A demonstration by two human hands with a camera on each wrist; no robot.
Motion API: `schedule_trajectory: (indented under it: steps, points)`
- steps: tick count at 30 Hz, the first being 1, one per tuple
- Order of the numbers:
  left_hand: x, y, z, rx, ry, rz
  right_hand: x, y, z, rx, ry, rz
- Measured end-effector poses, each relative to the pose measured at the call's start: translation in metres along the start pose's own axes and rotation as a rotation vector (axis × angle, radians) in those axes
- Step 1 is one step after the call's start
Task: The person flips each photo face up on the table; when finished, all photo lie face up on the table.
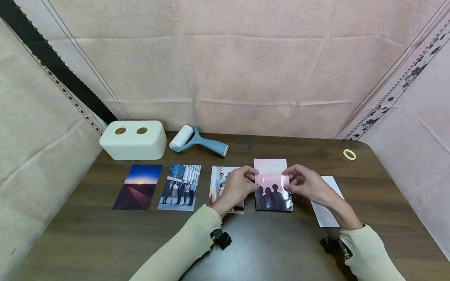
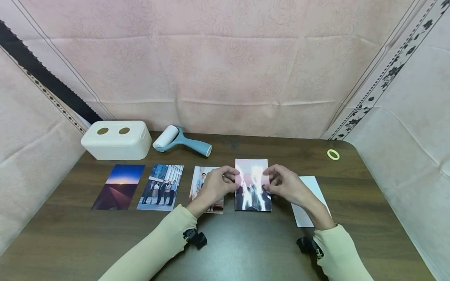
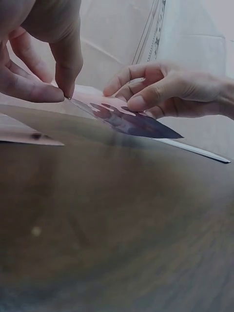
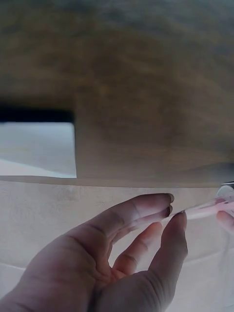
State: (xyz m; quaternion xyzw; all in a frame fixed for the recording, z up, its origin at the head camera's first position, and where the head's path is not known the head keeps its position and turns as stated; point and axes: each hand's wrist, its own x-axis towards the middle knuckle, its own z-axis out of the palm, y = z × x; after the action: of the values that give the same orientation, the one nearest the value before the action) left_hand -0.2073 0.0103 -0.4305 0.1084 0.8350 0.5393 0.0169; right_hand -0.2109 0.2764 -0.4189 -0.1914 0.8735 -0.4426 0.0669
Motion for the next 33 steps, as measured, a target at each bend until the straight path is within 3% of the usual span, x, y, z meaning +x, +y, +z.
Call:
schedule_trajectory:
  steps: [8, 16, 22, 33]
  points:
    - [0.0, -0.002, 0.002, 0.034, 0.003, 0.009, 0.001, 0.0, 0.002, -0.051, -0.025, 0.015]
    - [-0.001, -0.003, 0.004, 0.075, -0.042, -0.018, 0.002, -0.001, 0.004, -0.087, -0.061, 0.029]
    - [-0.001, -0.003, 0.004, 0.137, -0.071, -0.007, 0.003, 0.0, 0.006, -0.117, -0.073, 0.033]
    - [0.0, -0.006, 0.006, 0.191, -0.071, 0.001, 0.004, 0.001, 0.011, -0.125, -0.07, 0.012]
